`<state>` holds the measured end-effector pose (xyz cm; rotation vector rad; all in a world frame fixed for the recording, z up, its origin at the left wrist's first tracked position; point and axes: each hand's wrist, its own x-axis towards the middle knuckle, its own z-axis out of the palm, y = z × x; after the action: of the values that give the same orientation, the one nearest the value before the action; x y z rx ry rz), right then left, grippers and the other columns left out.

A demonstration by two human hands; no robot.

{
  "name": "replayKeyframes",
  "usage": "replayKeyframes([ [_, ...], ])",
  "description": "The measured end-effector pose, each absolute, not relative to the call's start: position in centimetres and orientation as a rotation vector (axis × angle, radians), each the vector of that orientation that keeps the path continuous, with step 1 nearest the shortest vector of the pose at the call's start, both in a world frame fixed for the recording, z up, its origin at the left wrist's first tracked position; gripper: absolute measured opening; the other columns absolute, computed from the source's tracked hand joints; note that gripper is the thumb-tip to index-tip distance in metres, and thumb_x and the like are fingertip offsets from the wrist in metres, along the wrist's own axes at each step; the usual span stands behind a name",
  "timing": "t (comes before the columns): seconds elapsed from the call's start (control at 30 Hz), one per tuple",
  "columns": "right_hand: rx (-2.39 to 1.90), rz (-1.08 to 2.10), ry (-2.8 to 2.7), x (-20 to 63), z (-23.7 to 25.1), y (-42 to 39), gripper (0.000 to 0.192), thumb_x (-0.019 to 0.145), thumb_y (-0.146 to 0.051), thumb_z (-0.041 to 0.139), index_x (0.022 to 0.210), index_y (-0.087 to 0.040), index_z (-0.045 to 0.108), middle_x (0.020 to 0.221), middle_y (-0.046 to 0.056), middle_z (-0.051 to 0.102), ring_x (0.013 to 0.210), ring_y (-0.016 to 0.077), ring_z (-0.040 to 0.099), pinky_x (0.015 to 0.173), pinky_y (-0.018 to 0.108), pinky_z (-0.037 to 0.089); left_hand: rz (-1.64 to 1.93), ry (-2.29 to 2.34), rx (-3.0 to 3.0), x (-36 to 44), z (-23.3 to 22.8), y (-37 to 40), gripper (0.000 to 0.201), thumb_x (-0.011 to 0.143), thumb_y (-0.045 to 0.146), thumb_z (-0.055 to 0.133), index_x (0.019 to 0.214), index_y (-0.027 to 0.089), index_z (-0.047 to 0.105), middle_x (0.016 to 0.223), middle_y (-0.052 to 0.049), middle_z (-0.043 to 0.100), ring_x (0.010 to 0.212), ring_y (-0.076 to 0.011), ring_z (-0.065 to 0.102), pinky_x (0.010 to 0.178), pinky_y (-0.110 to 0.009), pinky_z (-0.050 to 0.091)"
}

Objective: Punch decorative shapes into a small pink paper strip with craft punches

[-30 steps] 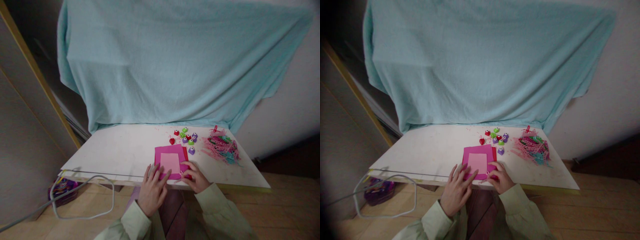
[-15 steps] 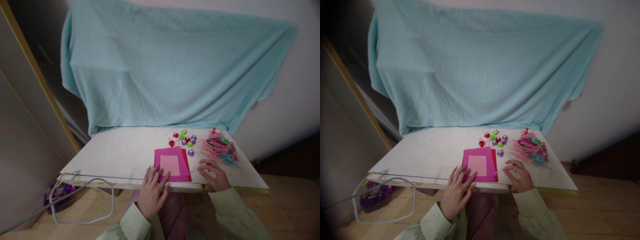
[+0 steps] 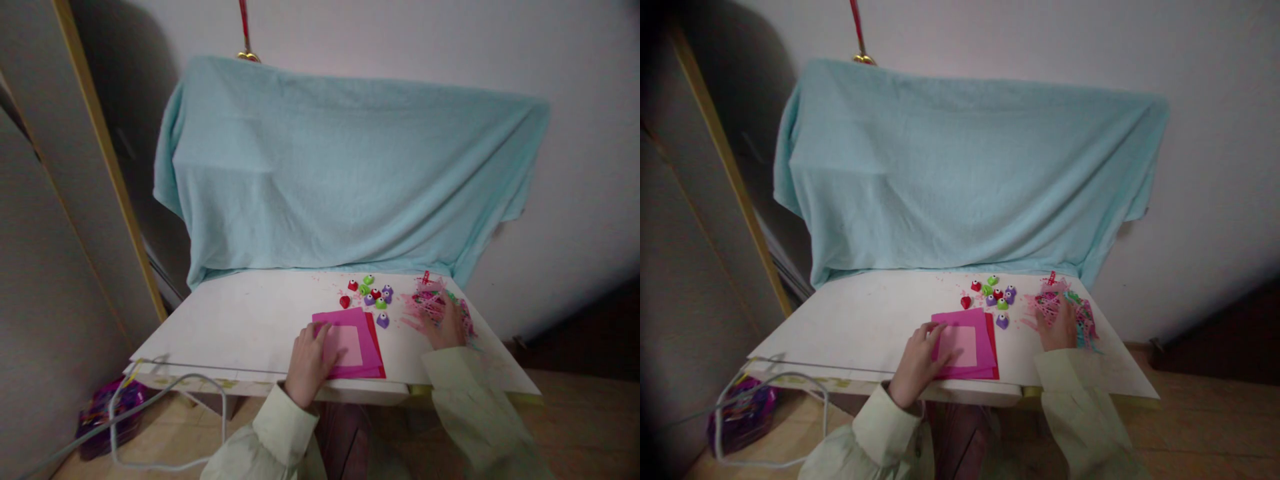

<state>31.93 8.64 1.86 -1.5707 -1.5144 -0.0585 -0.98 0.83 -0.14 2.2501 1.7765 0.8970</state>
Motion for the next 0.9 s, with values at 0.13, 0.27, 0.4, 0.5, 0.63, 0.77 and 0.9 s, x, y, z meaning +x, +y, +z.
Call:
replayKeyframes([
  [0.13, -1.431, -0.052, -1.808, 27.8, -0.2, 8.8, 0.052, 0.075, -0.039, 0.058, 0.123, -0.020, 0.046, 0.122, 0.013, 0.046, 0.113, 0.0293, 0.045, 0.095, 0.048, 0.038, 0.684, 1.859, 2.200, -1.0, -1.7, 3.9, 0.067, 0.060, 0.047, 0.074, 0.117, 0.019, 0.051, 0.107, -0.011, 0.052, 0.094, -0.0264, 0.051, 0.077, -0.038, 0.042],
  [0.27, -1.429, -0.004, -1.955, 25.7, -2.9, 9.4, 0.039, 0.072, -0.029, 0.061, 0.110, -0.021, 0.055, 0.109, 0.010, 0.051, 0.105, 0.0276, 0.049, 0.092, 0.046, 0.041, 0.587, 1.941, 2.123, -1.1, -2.0, 5.3, 0.055, 0.053, 0.043, 0.078, 0.098, 0.017, 0.058, 0.102, -0.010, 0.055, 0.094, -0.0276, 0.049, 0.077, -0.038, 0.040],
  [0.4, -1.444, -0.035, -1.974, 25.7, -5.0, 10.1, 0.027, 0.069, -0.022, 0.063, 0.096, -0.020, 0.059, 0.099, 0.009, 0.053, 0.097, 0.0264, 0.051, 0.087, 0.042, 0.044, 0.837, 1.755, 2.045, -1.4, -1.6, 5.2, 0.024, 0.064, 0.031, 0.072, 0.081, 0.019, 0.061, 0.090, -0.006, 0.059, 0.088, -0.0222, 0.052, 0.077, -0.034, 0.040],
  [0.5, -1.459, -0.011, -1.966, 25.8, -5.5, 10.2, 0.021, 0.070, -0.022, 0.062, 0.091, -0.018, 0.059, 0.094, 0.010, 0.056, 0.093, 0.0260, 0.053, 0.085, 0.042, 0.045, 1.087, 1.477, 1.817, -1.8, -1.1, 5.0, 0.017, 0.074, 0.033, 0.063, 0.076, 0.018, 0.058, 0.075, -0.002, 0.060, 0.073, -0.0165, 0.055, 0.068, -0.028, 0.042],
  [0.63, -1.483, 0.177, -1.852, 25.6, -3.8, 9.6, 0.017, 0.077, -0.030, 0.057, 0.090, -0.019, 0.056, 0.088, 0.008, 0.062, 0.086, 0.0252, 0.058, 0.078, 0.043, 0.048, 1.279, 1.155, 1.380, -2.3, -0.3, 5.3, 0.031, 0.077, 0.046, 0.058, 0.078, 0.016, 0.054, 0.065, 0.001, 0.058, 0.060, -0.0125, 0.054, 0.054, -0.020, 0.040],
  [0.77, -1.320, 0.577, -1.571, 24.9, -0.1, 9.5, 0.030, 0.076, -0.040, 0.060, 0.099, -0.021, 0.053, 0.090, 0.007, 0.066, 0.081, 0.0220, 0.063, 0.071, 0.036, 0.052, 1.361, 1.054, 1.110, -2.8, -0.2, 5.2, 0.037, 0.075, 0.050, 0.060, 0.087, 0.016, 0.055, 0.063, 0.002, 0.058, 0.054, -0.0112, 0.053, 0.050, -0.019, 0.039],
  [0.9, -1.053, 1.023, -1.374, 23.8, 2.2, 10.3, 0.042, 0.067, -0.038, 0.070, 0.100, -0.018, 0.053, 0.098, 0.010, 0.065, 0.084, 0.0232, 0.064, 0.068, 0.034, 0.053, 1.373, 1.076, 1.106, -2.6, -1.0, 4.3, 0.034, 0.074, 0.048, 0.062, 0.083, 0.016, 0.058, 0.065, 0.001, 0.060, 0.058, -0.0128, 0.054, 0.052, -0.019, 0.041],
])
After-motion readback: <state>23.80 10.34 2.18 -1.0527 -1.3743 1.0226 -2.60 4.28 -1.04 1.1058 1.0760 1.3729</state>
